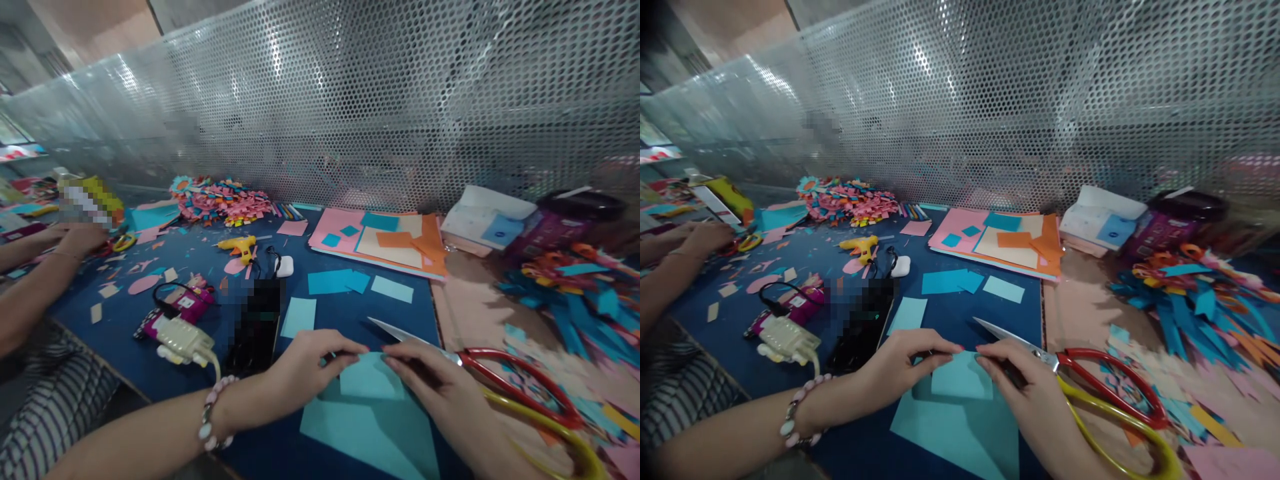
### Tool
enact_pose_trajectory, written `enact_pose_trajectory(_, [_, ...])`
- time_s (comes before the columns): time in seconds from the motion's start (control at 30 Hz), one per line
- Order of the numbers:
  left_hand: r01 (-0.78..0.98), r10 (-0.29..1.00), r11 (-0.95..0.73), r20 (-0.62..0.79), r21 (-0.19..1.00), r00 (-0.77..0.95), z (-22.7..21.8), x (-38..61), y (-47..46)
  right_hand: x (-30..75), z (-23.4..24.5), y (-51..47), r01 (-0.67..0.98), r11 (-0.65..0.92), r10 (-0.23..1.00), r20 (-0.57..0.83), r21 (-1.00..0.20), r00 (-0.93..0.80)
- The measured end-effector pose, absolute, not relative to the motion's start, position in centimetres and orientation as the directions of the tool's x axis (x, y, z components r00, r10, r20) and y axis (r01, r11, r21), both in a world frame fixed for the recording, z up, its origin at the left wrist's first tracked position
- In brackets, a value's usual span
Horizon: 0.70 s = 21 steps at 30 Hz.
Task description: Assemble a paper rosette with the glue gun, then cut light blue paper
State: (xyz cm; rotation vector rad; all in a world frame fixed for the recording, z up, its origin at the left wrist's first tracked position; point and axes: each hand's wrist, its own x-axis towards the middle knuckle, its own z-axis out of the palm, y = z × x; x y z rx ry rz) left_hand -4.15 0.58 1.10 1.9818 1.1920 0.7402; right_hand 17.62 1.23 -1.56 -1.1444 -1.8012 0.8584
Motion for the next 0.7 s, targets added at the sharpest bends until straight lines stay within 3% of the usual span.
enact_pose_trajectory(0.7, [0.526,0.9,-0.333,0.098,0.782,0.425,1.49,-4.04,0.58,17.48,-1.18,1.28,0.387,0.338,0.935,0.26,-0.858,-0.242])
